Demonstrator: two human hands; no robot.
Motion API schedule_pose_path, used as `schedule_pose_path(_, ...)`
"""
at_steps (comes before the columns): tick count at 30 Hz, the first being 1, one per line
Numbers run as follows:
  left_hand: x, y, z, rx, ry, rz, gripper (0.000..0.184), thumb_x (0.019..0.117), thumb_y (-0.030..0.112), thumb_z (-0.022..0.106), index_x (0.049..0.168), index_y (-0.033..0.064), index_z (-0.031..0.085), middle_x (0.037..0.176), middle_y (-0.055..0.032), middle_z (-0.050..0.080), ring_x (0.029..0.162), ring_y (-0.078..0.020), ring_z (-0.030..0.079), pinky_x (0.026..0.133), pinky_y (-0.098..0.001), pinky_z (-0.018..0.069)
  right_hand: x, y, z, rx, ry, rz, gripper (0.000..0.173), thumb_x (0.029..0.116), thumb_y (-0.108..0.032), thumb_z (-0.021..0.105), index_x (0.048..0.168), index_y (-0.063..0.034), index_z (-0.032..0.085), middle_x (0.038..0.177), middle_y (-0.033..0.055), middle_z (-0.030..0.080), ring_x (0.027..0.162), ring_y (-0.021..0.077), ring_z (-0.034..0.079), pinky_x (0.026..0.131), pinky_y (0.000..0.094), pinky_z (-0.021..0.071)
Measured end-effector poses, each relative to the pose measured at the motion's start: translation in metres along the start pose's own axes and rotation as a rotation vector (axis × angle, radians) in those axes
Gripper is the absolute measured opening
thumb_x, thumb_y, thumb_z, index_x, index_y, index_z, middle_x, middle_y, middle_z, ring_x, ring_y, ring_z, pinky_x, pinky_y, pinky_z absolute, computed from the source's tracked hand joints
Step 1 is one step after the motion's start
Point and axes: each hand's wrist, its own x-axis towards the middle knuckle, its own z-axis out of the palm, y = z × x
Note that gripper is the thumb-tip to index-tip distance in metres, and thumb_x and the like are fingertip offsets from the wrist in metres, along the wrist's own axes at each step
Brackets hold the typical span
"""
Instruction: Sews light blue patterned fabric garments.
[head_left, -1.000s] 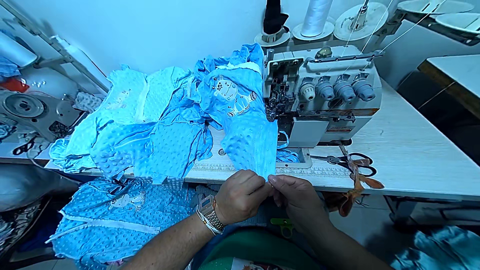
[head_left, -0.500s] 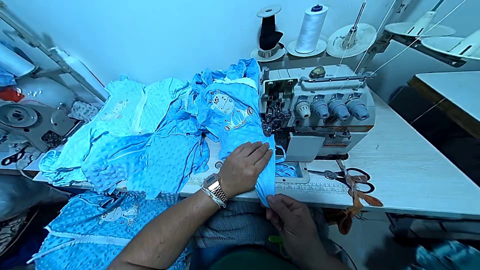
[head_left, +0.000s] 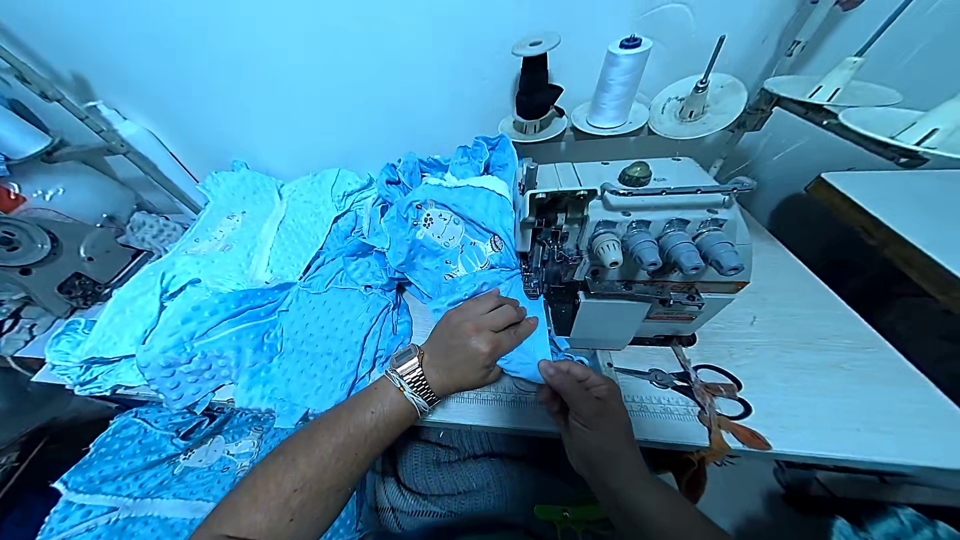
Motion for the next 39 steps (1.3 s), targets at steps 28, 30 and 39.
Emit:
schedule_pose_path(28, 0.024, 0.066, -0.066, 0.063, -0.275, -0.698, 0.037, 0.0961, 0.039, 0.065, 0.108, 0.0067, 0.076, 0.094, -0.0109, 0.075, 0.083, -0.0269, 0.074, 0.066, -0.0501, 0.0592, 0.012, 0.002, 0.004, -0.216, -0.108, 0.145, 0.033, 0.1078, -0.022, 0.044, 0.102, -0.0034, 0.070, 0.092, 0.0054, 0.071, 0.088, 0.0147, 0.071, 0.076, 0.0310, 0.0599)
schedule_pose_path(30, 0.029, 0.049, -0.087, 0.075, -0.135, -0.607, 0.027, 0.0999, 0.024, 0.060, 0.109, 0.0057, 0.078, 0.098, -0.0105, 0.076, 0.091, -0.0269, 0.074, 0.078, -0.0510, 0.0598, 0.011, 0.003, 0.006, -0.144, -0.153, 0.170, 0.032, 0.1072, -0.024, 0.044, 0.107, -0.0021, 0.067, 0.098, 0.0075, 0.073, 0.095, 0.0167, 0.072, 0.081, 0.0334, 0.0609)
schedule_pose_path(39, 0.053, -0.095, -0.085, -0.139, -0.544, -0.706, 0.073, 0.0808, 0.003, 0.083, 0.147, 0.0079, 0.053, 0.145, -0.0219, 0.055, 0.135, -0.0434, 0.051, 0.107, -0.0715, 0.0348, 0.009, 0.000, 0.031, 0.000, 0.006, 0.142, 0.007, 0.0968, 0.001, 0.064, 0.103, 0.0023, 0.067, 0.075, 0.0079, 0.069, 0.062, 0.0097, 0.065, 0.059, 0.0210, 0.0542)
